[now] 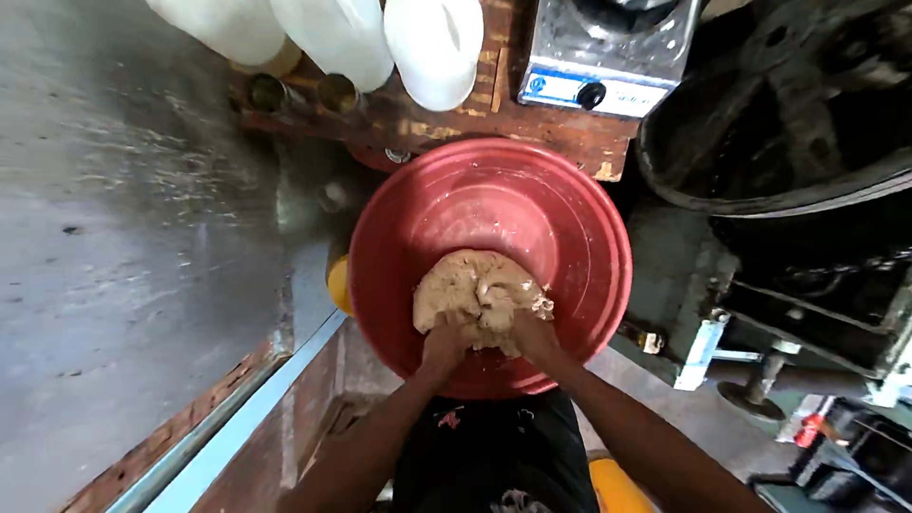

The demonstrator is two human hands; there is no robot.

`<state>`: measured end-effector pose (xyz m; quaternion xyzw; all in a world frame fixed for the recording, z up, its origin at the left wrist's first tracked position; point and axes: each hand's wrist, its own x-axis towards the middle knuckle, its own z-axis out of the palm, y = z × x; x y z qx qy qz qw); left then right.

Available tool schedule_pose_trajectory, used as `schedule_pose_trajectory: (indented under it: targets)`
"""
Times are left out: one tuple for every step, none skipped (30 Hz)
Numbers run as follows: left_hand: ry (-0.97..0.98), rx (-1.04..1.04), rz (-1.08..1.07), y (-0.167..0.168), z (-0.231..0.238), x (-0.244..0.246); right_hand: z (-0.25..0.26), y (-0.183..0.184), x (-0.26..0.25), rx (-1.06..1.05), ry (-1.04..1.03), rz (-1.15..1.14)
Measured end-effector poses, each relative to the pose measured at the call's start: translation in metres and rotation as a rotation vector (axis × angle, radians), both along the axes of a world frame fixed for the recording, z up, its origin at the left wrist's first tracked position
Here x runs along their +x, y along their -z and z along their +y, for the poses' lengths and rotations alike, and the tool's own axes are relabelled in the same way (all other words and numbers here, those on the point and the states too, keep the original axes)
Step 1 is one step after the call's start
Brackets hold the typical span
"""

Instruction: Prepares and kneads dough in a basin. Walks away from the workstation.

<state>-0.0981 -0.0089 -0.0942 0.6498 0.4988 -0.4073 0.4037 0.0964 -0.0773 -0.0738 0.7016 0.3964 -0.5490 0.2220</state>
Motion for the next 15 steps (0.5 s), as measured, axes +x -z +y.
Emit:
schedule_pose_trajectory:
  targets:
    - [0.013,-0.035,0.025,0.021,-0.015,0.008,-0.001,0.021,-0.018,-0.031,0.003,0.01]
    - [0.023,-0.069,0.07,0.04,-0.02,0.022,0.009,0.043,-0.032,-0.075,-0.002,0.017]
    - [0.028,-0.091,0.125,0.057,-0.016,0.038,0.027,0.064,-0.04,-0.118,-0.019,0.019]
    - [0.05,-0.112,0.163,0.066,-0.01,0.046,0.041,0.079,-0.046,-0.161,-0.043,0.021]
    - [0.074,-0.139,0.17,0.068,-0.007,0.047,0.048,0.085,-0.05,-0.195,-0.069,0.031]
    - [0.094,-0.153,0.16,0.068,-0.004,0.046,0.053,0.088,-0.05,-0.213,-0.097,0.048]
    - [0.105,-0.152,0.135,0.066,-0.003,0.043,0.056,0.089,-0.047,-0.217,-0.114,0.079]
    - [0.112,-0.153,0.098,0.062,-0.003,0.039,0.057,0.087,-0.041,-0.217,-0.118,0.127]
    - [0.116,-0.156,0.035,0.057,-0.002,0.035,0.06,0.086,-0.03,-0.224,-0.112,0.198]
    - [0.109,-0.167,-0.046,0.05,0.003,0.029,0.065,0.083,-0.013,-0.24,-0.074,0.299]
    - [0.084,-0.176,-0.13,0.036,0.008,0.021,0.068,0.074,0.008,-0.27,0.018,0.423]
    - [0.044,-0.162,-0.176,0.016,0.018,0.012,0.067,0.063,0.03,-0.289,0.135,0.525]
    - [-0.009,-0.124,-0.162,-0.007,0.035,0.006,0.072,0.05,0.056,-0.272,0.236,0.569]
    - [-0.05,-0.06,-0.123,-0.022,0.052,-0.001,0.079,0.04,0.082,-0.205,0.297,0.545]
    - [-0.069,0.001,-0.073,-0.028,0.066,-0.012,0.084,0.037,0.106,-0.099,0.304,0.451]
